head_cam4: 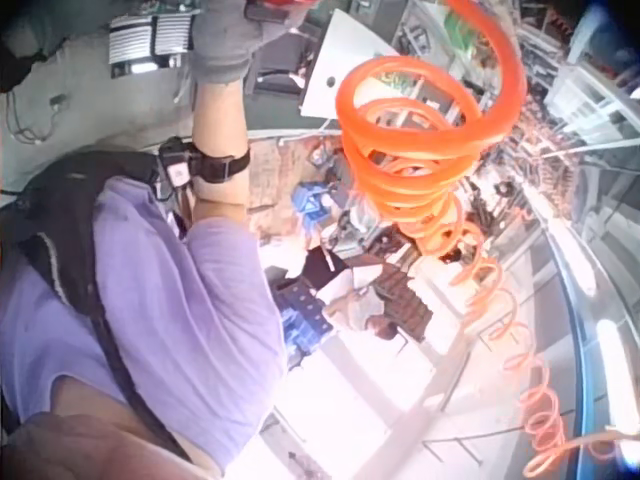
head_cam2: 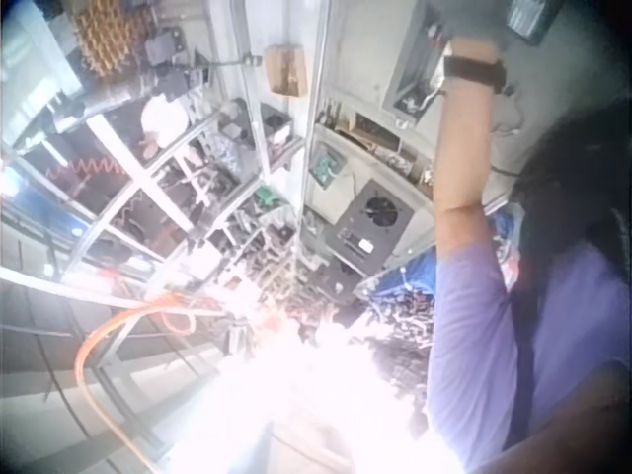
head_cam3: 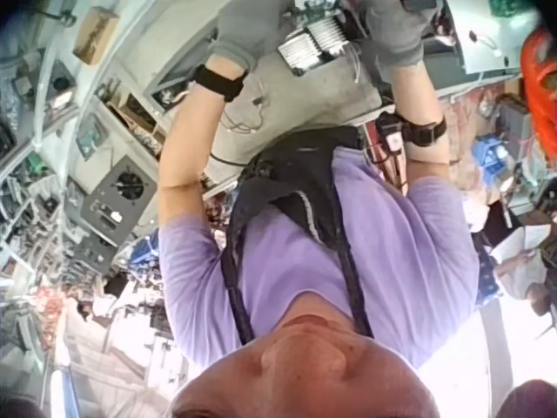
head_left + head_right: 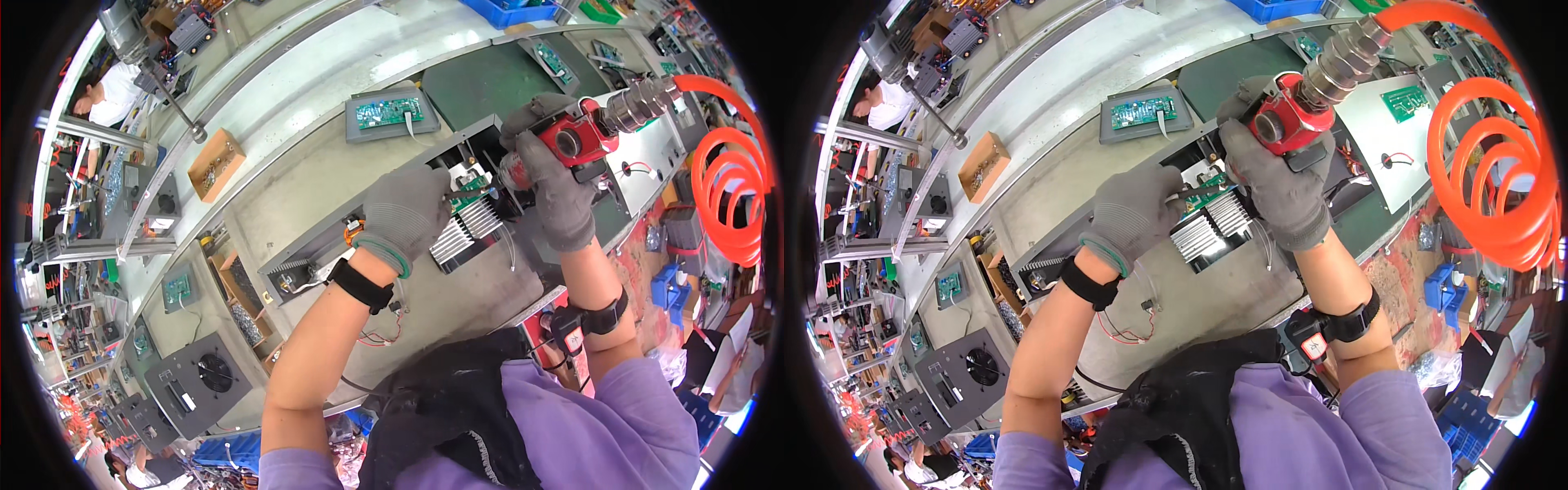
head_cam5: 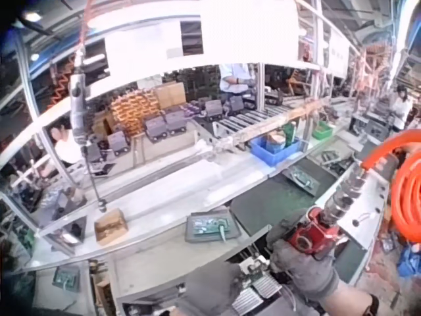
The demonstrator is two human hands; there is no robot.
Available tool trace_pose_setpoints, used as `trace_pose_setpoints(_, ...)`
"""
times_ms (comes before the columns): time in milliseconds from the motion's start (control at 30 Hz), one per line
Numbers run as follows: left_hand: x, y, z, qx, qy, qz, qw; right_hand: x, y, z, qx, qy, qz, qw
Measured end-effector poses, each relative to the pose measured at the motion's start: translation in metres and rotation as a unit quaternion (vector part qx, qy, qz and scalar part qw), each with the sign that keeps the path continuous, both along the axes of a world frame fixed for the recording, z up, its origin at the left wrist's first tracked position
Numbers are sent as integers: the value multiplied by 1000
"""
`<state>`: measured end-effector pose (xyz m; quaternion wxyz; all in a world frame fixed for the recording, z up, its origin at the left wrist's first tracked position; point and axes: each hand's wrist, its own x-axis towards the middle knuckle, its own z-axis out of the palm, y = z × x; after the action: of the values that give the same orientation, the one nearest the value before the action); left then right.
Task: Assemble electronic components by screwdriving boards into a chassis and organizing wired inductors.
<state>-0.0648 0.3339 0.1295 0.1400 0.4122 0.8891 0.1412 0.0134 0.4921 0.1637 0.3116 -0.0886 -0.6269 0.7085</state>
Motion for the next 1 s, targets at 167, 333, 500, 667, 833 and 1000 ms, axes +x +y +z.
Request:
trace_pose_setpoints(167,-1,-3,-17,32,48,32,998,-7,3,-3,-5,15,2,1000)
trace_pose_setpoints(333,-2,-8,-27,79,82,47,992,-8,2,-6,1,7,-30,1000)
trace_pose_setpoints(500,0,3,-33,30,128,95,987,-13,-4,-7,40,7,-37,998)
trace_pose_setpoints(667,3,13,-43,10,154,126,980,-10,-7,-10,8,-12,-37,999)
trace_pose_setpoints(833,3,11,-42,27,156,124,980,-6,-1,-7,60,18,38,997)
trace_pose_setpoints(1000,8,-49,-22,174,-19,164,971,109,46,-11,219,9,23,975)
